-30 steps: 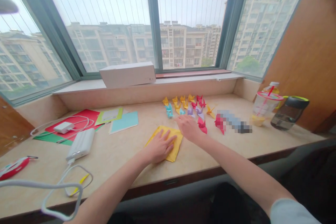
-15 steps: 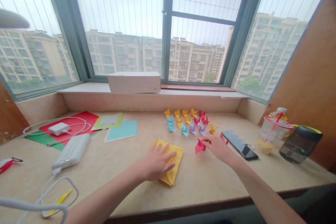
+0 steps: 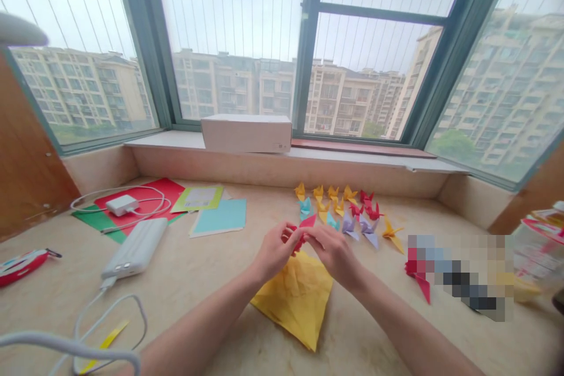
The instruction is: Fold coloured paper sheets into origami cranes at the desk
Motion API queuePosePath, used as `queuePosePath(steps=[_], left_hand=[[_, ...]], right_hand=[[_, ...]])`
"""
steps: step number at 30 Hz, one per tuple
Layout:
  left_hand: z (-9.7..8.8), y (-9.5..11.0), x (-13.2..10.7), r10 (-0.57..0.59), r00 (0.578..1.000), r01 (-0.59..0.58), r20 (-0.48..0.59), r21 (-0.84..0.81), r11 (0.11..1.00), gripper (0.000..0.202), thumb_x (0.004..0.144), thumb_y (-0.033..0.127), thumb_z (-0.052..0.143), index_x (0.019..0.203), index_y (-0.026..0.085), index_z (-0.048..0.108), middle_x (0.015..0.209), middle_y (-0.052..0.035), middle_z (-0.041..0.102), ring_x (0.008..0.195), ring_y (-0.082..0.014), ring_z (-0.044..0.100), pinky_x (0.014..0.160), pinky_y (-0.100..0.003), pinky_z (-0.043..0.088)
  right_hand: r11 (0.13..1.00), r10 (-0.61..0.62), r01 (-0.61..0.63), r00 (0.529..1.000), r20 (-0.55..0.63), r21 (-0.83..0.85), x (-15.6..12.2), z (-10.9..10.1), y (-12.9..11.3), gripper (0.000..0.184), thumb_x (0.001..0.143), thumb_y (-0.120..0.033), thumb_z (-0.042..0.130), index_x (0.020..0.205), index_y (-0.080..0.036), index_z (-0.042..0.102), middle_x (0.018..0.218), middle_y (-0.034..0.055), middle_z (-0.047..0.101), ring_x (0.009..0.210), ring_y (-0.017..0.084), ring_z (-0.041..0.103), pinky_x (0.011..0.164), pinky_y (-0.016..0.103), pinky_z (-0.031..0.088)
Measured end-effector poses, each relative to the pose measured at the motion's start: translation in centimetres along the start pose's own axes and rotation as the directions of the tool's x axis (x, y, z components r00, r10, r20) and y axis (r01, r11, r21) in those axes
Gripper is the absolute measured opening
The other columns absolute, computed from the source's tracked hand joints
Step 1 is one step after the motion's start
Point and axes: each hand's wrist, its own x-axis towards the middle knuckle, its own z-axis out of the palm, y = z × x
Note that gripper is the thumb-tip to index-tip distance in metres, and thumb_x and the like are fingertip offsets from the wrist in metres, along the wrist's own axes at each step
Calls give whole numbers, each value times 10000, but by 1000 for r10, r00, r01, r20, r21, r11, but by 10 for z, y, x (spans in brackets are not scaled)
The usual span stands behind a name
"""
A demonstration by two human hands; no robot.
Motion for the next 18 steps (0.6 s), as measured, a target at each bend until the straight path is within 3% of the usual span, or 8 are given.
queuePosePath(steps=[5, 9, 13, 16, 18], left_hand=[[0, 2, -7, -29, 999, 34, 35, -161, 986, 373, 872, 533, 601, 859, 161, 591, 771, -28, 670, 732, -164, 654, 685, -289, 553], [3, 3, -5, -39, 999, 40, 7, -249, 968, 350, 891, 485, 609, 793, 149, 611, 738, -24, 680, 722, -147, 649, 760, -285, 531], [3, 5, -4, -55, 998, 42, -15, -457, 889, 318, 868, 463, 662, 828, 149, 628, 847, -50, 718, 844, -167, 671, 858, -323, 531], [3, 6, -4, -50, 998, 13, -50, -560, 829, 314, 837, 456, 705, 821, 152, 624, 915, -62, 722, 901, -173, 668, 860, -320, 536], [2, 7, -3, -43, 997, -3, -69, -556, 831, 305, 845, 450, 700, 843, 153, 632, 909, -62, 721, 895, -168, 670, 859, -311, 534]], right_hand=[[1000, -21, 21, 990, -140, 1, -15, -2, -8, 204, 955, -155, 564, 1097, -238, 684, 978, 60, 747, 893, 205, 693, 807, 332, 537], [999, 53, -51, 961, -271, 16, -15, -12, -13, 179, 937, -149, 595, 1052, -248, 690, 946, 40, 742, 869, 189, 696, 800, 313, 544], [986, 166, -150, 917, -363, 72, -15, -17, -10, 114, 925, -193, 621, 992, -243, 698, 926, 39, 737, 859, 195, 695, 796, 323, 546], [943, 326, -274, 874, -359, 190, -16, -16, -2, 100, 931, -253, 616, 991, -233, 693, 918, 47, 732, 839, 202, 697, 774, 337, 555], [926, 364, -314, 890, -274, 209, -16, -14, 2, 133, 951, -265, 576, 998, -230, 695, 924, 52, 725, 847, 205, 695, 775, 346, 556]])
